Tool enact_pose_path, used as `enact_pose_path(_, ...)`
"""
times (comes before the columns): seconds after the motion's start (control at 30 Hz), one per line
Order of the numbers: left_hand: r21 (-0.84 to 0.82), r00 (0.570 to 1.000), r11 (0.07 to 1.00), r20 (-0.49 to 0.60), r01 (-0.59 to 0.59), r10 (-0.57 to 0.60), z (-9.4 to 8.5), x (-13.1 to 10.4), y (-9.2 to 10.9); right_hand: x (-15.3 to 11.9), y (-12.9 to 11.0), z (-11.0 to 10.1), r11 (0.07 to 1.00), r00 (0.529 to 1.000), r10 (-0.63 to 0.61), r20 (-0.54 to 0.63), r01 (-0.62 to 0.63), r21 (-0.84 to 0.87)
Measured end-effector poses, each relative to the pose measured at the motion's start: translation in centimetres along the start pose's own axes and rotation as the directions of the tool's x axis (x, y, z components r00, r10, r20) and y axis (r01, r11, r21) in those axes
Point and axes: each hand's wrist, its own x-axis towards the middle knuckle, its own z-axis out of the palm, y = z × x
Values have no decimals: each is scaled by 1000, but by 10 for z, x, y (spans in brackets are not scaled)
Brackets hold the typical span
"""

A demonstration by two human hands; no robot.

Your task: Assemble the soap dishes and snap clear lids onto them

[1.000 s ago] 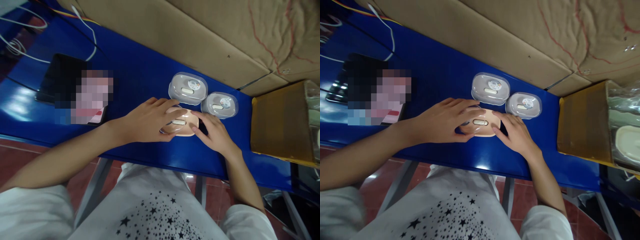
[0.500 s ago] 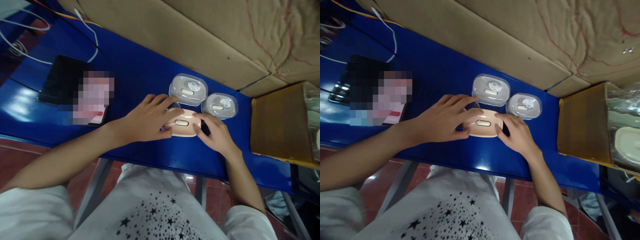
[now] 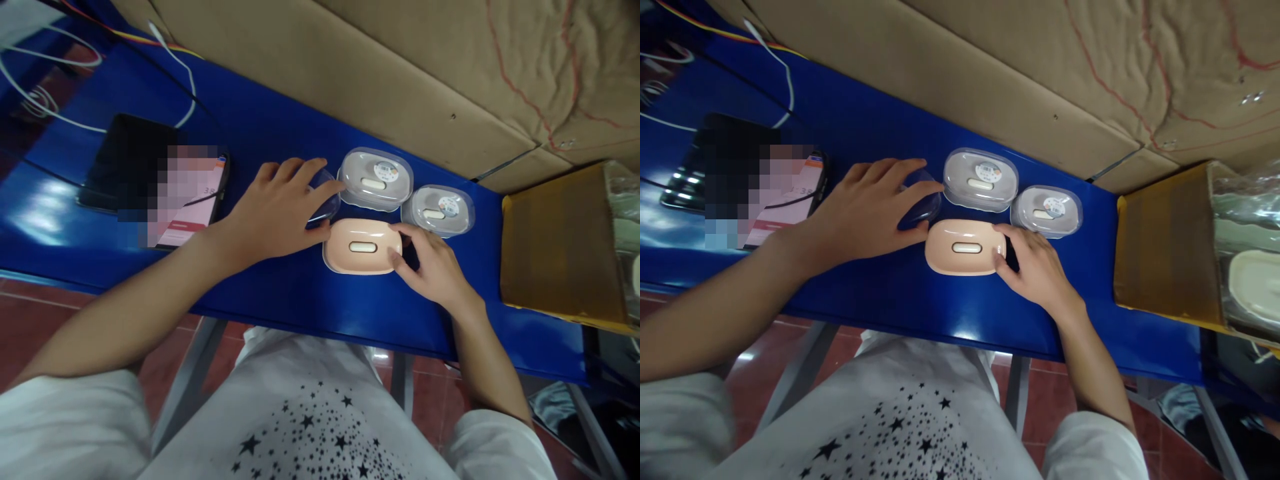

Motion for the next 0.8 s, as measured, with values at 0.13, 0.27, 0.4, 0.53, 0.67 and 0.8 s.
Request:
enact_pose_path(0.13, 4, 1000, 1000, -8, 29, -29, 9, 0, -10, 0, 1, -1, 1000, 1000, -19, 9, 19, -7)
enact_pose_path(0.27, -66, 999, 998, -42, -10, 7, 26, 0, -17, 0, 0, -1, 999, 999, -45, 1, 45, 19)
enact_pose_path(0.4, -106, 997, 992, -57, -61, 56, 20, 2, -13, 1, -1, -1, 994, 994, -101, -32, 103, 41)
enact_pose_path(0.53, -161, 979, 966, -47, -203, 198, 11, 3, -2, 2, -2, 0, 988, 988, -146, -47, 149, 43)
enact_pose_path(0.67, -188, 933, 920, 38, -345, 358, 15, 0, 12, 1, -2, 4, 982, 983, -182, -21, 182, 51)
enact_pose_path(0.8, -188, 913, 907, 91, -376, 398, 19, -1, 18, 1, -4, 9, 970, 970, -237, 54, 234, 68)
